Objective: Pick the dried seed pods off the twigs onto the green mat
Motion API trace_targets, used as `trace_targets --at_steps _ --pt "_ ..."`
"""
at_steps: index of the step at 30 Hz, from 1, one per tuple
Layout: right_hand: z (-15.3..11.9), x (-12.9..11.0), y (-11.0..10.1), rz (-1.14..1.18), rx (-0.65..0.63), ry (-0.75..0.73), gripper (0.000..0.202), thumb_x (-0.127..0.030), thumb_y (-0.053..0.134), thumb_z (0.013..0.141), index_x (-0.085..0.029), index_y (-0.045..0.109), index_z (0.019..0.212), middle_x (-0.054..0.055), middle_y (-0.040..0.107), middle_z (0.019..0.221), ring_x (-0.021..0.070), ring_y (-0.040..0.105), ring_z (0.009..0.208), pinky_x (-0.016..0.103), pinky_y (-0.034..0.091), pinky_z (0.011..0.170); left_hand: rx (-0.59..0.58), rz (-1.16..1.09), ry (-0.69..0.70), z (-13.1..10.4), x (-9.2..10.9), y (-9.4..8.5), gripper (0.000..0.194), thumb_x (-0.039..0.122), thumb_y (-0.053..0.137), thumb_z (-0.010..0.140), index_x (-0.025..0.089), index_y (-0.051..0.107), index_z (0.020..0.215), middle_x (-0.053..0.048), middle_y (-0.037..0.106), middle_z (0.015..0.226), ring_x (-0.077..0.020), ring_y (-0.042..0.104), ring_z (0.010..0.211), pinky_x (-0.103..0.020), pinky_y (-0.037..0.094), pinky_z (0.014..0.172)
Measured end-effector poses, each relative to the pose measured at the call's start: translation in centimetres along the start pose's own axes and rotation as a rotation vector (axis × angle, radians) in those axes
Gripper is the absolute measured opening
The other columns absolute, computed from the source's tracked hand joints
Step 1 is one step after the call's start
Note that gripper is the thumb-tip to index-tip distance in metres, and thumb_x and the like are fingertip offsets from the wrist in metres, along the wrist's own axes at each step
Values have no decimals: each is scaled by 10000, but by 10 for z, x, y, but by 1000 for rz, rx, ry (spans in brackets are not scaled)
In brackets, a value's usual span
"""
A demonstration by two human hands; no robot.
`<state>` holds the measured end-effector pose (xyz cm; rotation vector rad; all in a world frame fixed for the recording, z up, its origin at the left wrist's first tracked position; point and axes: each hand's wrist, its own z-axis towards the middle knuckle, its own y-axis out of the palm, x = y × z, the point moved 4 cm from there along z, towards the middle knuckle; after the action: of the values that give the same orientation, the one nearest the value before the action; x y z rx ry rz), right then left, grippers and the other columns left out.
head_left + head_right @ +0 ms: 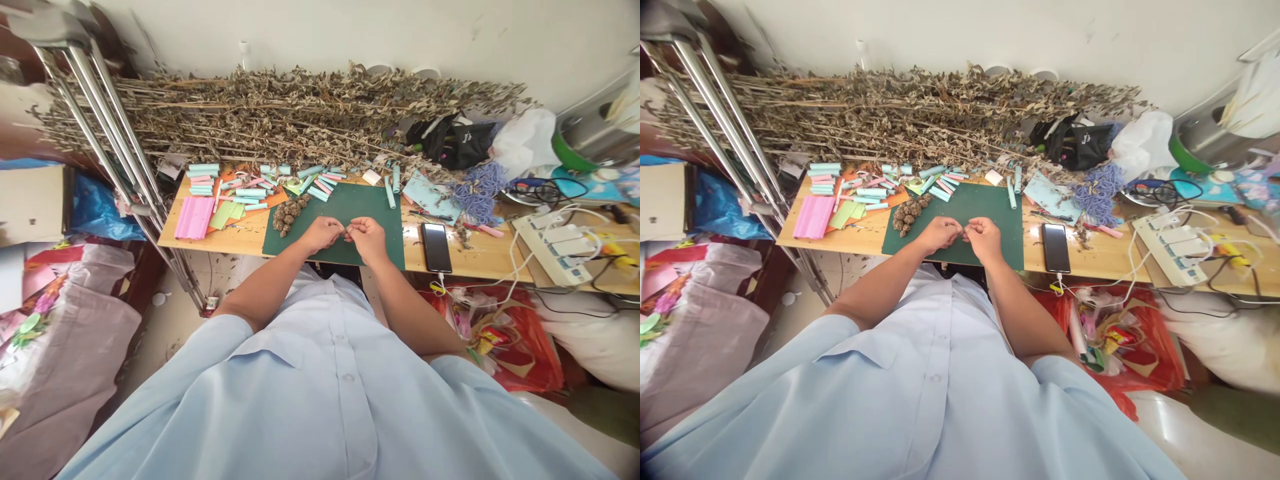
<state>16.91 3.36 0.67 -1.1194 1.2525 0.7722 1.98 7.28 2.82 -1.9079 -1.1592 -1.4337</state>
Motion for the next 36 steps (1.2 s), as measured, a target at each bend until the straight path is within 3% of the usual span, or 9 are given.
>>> trace_targets --at_steps 3,8,17,24,26,31,33,36 --pt "-4 -3 -1 -69 5 -86 236 -365 643 825 -224 582 1004 26 748 847 190 734 719 358 639 675 1 -7 6 2 -2 0 76 220 620 775 153 626 740 45 449 487 -47 327 382 -201 192 420" --pt "-18 -27 -6 -383 -22 -375 198 -295 593 890 -238 611 1079 70 772 1017 227 754 916 409 608 890 31 0 16 5 -5 -1 77 223 615 781 152 628 753 47 444 481 -50 346 381 -195 197 412" --pt "-20 -38 -4 -671 -76 -535 216 -191 529 902 -225 640 1084 99 773 1042 281 743 962 414 574 885 -6 -23 9 4 -3 -2 59 208 614 772 152 618 752 47 438 484 -50 335 375 -198 189 398" --pt "-17 -35 -8 -581 -55 -466 223 -209 581 862 -228 649 1074 70 781 973 260 748 922 411 583 883 1 42 50 5 -6 -1 81 183 577 768 142 646 755 43 451 485 -57 350 388 -200 215 395" --pt "-13 -28 -8 -437 -48 -367 223 -235 609 838 -227 645 1058 55 775 940 238 749 880 404 600 857 3 48 50 5 -7 -1 83 183 582 767 140 653 757 42 456 485 -60 359 393 -200 220 397" --pt "-3 -5 -2 2 5 -2 229 -322 669 782 -214 601 973 12 738 792 185 713 641 345 616 619 -15 -5 38 5 -8 -1 81 217 619 787 142 638 762 43 459 495 -49 339 391 -195 196 403" --pt "-4 -5 -1 15 34 -7 235 -341 674 791 -216 591 971 12 735 789 184 712 636 347 618 624 -9 -17 28 5 -8 -1 85 221 620 791 142 639 766 43 457 496 -49 337 386 -196 187 400" --pt "-11 -19 -3 -193 44 -206 195 -316 641 846 -220 610 1013 51 760 890 215 746 773 396 622 778 4 -12 8 6 -7 -1 86 216 615 799 143 644 763 44 452 496 -49 343 382 -196 186 399"
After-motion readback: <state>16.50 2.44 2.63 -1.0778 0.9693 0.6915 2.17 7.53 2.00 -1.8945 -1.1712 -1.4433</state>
